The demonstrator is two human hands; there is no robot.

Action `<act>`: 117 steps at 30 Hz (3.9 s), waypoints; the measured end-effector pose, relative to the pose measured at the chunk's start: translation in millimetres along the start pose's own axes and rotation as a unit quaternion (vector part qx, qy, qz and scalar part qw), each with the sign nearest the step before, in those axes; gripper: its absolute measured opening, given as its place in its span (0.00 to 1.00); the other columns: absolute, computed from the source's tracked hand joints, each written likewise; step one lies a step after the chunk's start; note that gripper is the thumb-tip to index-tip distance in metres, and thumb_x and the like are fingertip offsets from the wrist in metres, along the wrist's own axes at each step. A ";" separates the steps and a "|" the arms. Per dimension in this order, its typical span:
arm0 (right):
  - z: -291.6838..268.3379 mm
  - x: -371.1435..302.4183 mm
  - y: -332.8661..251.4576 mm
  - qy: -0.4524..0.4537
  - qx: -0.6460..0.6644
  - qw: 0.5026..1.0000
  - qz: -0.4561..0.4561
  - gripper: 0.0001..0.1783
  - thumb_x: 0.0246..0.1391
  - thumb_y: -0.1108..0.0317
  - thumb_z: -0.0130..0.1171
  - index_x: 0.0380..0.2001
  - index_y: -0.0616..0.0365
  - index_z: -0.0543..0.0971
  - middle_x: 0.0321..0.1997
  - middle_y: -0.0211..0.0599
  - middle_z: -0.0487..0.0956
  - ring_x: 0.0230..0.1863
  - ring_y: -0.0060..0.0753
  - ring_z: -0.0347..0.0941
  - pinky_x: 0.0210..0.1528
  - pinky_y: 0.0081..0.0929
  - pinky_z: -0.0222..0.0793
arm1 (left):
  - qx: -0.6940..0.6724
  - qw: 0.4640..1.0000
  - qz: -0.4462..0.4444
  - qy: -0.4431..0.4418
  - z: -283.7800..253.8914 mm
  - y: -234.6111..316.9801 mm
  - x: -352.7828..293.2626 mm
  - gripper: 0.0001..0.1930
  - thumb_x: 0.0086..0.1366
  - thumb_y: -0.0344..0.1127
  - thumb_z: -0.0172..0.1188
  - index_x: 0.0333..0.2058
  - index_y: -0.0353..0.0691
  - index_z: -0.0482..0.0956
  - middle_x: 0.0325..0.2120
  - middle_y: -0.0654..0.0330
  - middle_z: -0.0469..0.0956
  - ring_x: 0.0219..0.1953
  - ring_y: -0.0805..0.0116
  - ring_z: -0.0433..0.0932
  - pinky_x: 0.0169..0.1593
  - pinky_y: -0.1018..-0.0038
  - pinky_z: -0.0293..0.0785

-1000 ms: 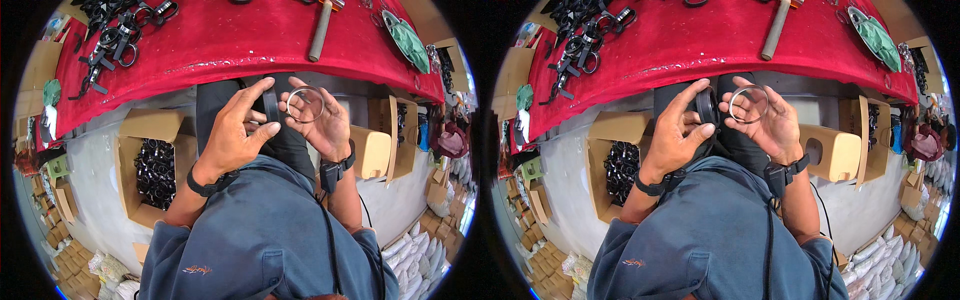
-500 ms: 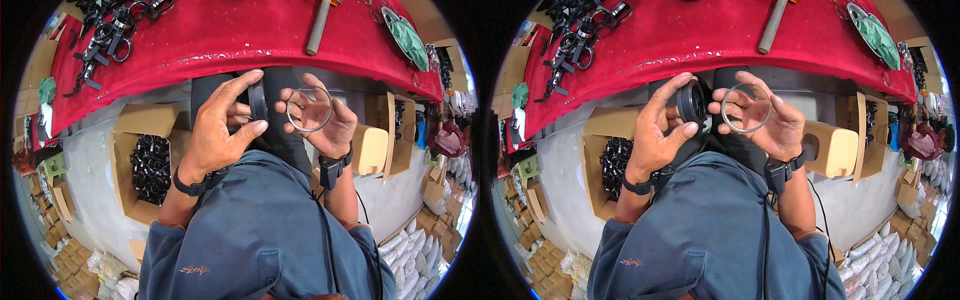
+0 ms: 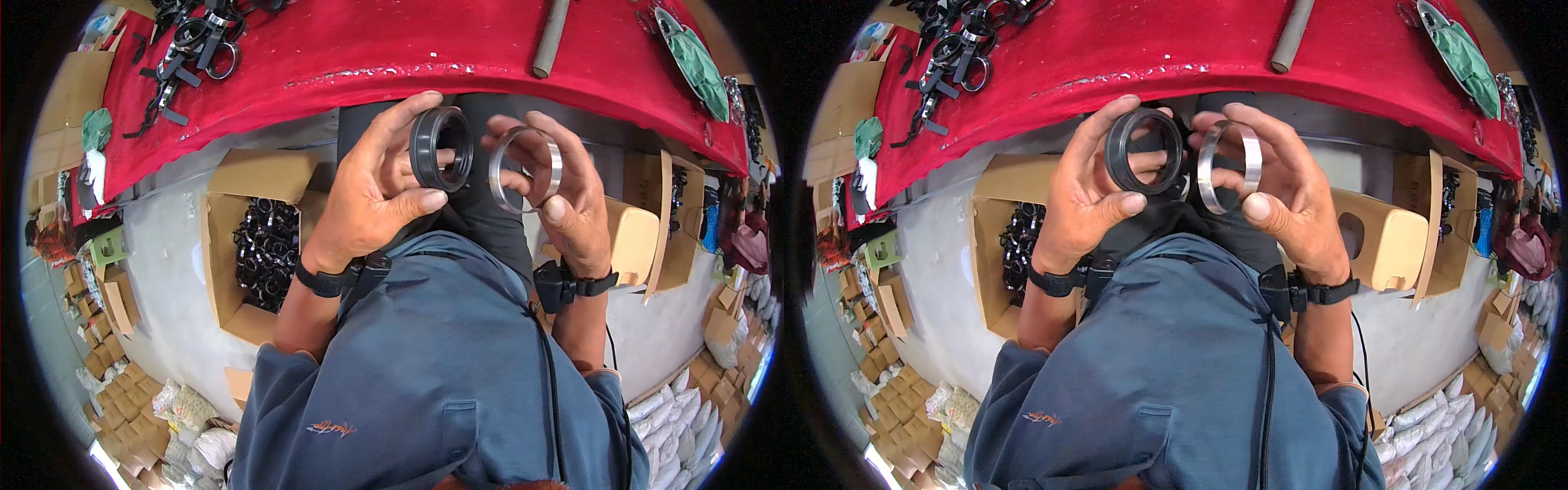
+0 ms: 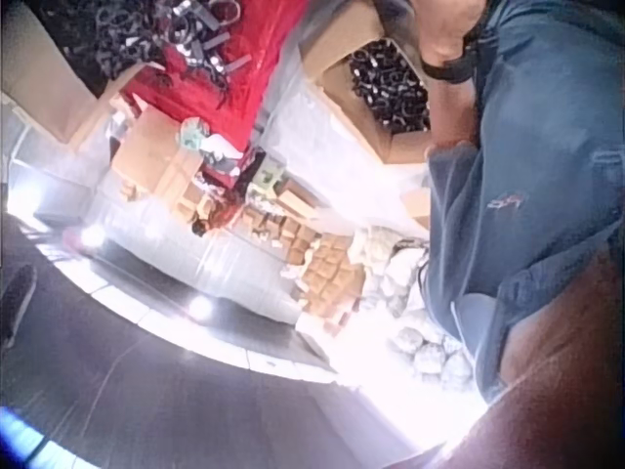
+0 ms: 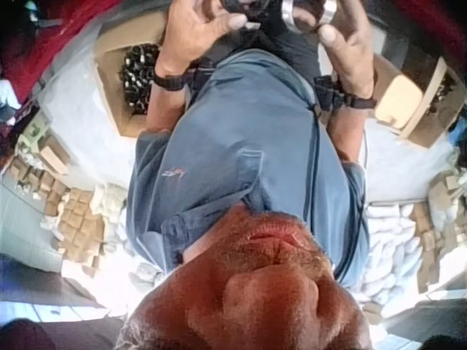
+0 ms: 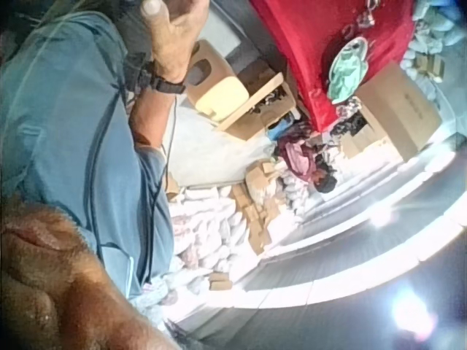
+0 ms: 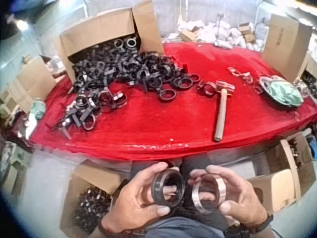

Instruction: Assemble metal rings into black rubber gaskets or seals.

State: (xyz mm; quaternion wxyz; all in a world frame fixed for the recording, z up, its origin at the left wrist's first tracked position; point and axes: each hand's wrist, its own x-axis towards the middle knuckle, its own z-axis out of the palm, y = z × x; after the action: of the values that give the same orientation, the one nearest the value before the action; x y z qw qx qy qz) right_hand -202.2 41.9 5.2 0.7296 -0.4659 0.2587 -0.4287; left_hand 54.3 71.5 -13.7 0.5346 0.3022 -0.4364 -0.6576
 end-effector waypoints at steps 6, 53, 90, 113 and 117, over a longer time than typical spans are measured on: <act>6.0 -3.3 0.2 0.033 -0.111 0.991 -0.070 0.48 0.60 0.61 0.76 0.76 0.67 0.63 0.74 0.56 0.71 0.73 0.48 0.71 0.69 0.44 0.74 | -0.003 1.000 0.015 0.002 2.2 1.9 -0.5 0.48 0.62 0.20 0.75 0.77 0.38 0.58 0.71 0.49 0.69 0.67 0.58 0.76 0.68 0.63 0.77; 16.7 -4.1 18.9 0.029 -0.289 0.950 -0.112 0.40 0.58 0.63 0.76 0.71 0.58 0.72 0.75 0.51 0.72 0.75 0.51 0.70 0.71 0.45 0.77 | 0.404 0.899 0.167 0.003 19.0 9.8 3.9 0.40 0.46 0.15 0.75 0.62 0.41 0.79 0.64 0.48 0.80 0.66 0.49 0.79 0.68 0.59 0.78; 23.6 -2.9 25.4 0.066 -0.207 0.973 -0.081 0.42 0.53 0.62 0.80 0.69 0.60 0.75 0.69 0.48 0.75 0.69 0.45 0.75 0.63 0.44 0.85 | 0.332 0.933 0.124 -0.067 0.1 10.7 7.7 0.37 0.59 0.36 0.80 0.66 0.38 0.79 0.65 0.48 0.76 0.66 0.52 0.77 0.66 0.59 0.80; 38.7 -3.0 25.6 0.111 -0.166 0.979 -0.046 0.41 0.56 0.73 0.76 0.71 0.64 0.71 0.72 0.47 0.71 0.73 0.46 0.71 0.71 0.45 0.78 | 0.193 0.979 0.031 -0.058 -9.2 7.6 8.5 0.41 0.61 0.35 0.79 0.70 0.34 0.70 0.67 0.51 0.69 0.69 0.57 0.72 0.70 0.60 0.73; 38.6 -4.2 24.7 0.108 -0.189 0.975 -0.048 0.41 0.56 0.73 0.77 0.71 0.64 0.71 0.72 0.48 0.71 0.73 0.46 0.71 0.70 0.45 0.78 | 0.227 0.971 0.037 -0.065 -10.2 8.1 8.5 0.40 0.61 0.34 0.79 0.70 0.34 0.70 0.68 0.51 0.69 0.70 0.56 0.71 0.71 0.58 0.72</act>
State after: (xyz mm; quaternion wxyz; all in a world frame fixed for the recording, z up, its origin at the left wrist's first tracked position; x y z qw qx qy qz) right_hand -164.8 68.1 -0.5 0.5747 -0.5583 0.3894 -0.4543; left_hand 64.6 60.3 -10.3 0.4468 0.3561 -0.6190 -0.5389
